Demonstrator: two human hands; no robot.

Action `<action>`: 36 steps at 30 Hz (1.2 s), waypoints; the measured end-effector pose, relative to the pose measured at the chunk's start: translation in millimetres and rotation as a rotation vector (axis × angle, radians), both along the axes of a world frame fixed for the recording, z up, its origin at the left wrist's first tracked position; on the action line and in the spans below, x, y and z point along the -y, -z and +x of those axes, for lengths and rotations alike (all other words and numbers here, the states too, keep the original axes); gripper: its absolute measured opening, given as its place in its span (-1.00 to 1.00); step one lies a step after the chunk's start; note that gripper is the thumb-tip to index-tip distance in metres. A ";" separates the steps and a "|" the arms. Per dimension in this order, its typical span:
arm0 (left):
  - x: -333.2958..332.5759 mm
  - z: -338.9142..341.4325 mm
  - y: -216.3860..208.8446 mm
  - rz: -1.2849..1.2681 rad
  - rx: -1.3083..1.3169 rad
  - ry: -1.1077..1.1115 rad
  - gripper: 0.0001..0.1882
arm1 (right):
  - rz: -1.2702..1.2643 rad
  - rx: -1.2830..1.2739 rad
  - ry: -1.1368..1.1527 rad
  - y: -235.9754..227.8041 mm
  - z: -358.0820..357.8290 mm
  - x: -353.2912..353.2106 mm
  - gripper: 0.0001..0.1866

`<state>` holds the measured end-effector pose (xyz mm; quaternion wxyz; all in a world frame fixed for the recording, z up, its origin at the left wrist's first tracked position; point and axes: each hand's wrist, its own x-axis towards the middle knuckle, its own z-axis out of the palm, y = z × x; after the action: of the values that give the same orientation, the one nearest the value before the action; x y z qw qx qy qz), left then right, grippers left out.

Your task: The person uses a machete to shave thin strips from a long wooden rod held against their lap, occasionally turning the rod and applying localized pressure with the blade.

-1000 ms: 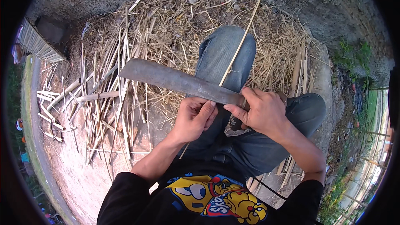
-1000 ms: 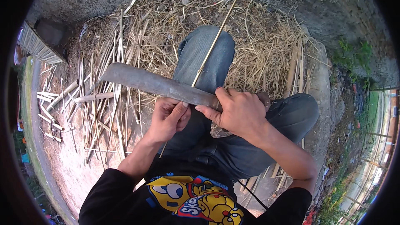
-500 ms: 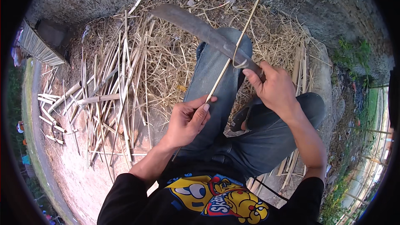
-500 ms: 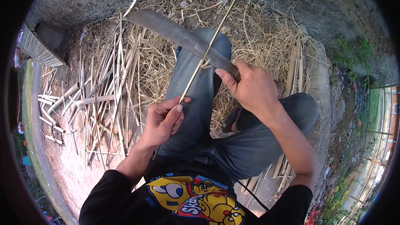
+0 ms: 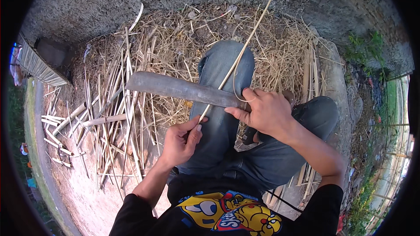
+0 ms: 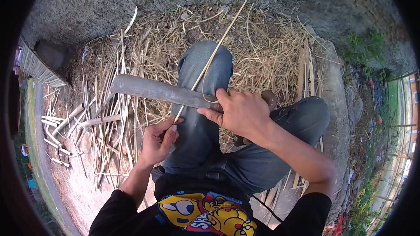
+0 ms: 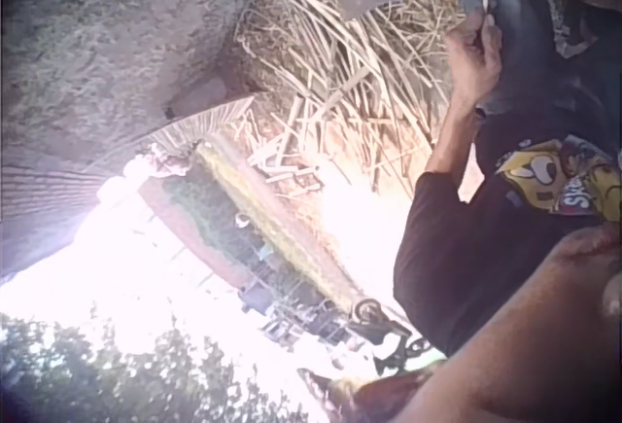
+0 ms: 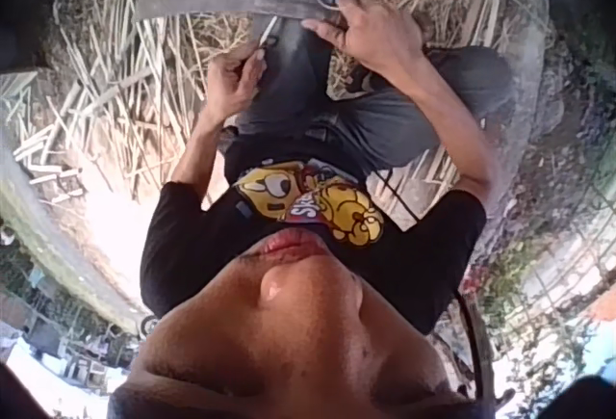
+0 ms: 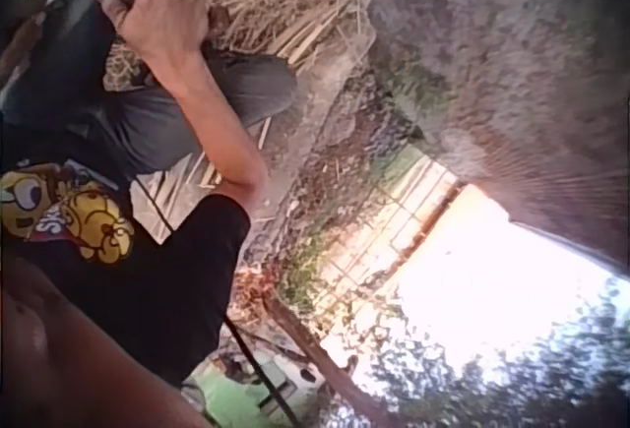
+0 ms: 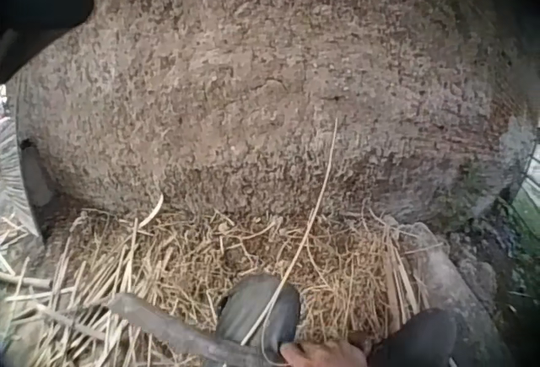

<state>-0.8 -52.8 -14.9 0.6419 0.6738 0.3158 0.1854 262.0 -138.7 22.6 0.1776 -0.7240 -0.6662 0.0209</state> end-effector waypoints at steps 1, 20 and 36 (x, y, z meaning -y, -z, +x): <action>-0.5 -5.3 -1.4 0.069 -0.047 -0.017 -0.70 | 0.015 0.027 0.009 -1.3 0.5 -2.0 -0.37; -2.0 6.9 -14.8 0.096 -0.036 0.045 -0.71 | 0.071 -0.044 0.365 -13.5 67.2 -30.2 -0.33; -1.0 -2.1 -10.4 0.349 -0.185 -0.009 -0.71 | 0.129 -0.078 0.212 -4.4 57.0 -20.0 -0.31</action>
<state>-2.9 -51.8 -4.5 0.4830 0.7874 0.3395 0.1776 319.0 -118.7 26.9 0.2508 -0.7761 -0.5784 -0.0124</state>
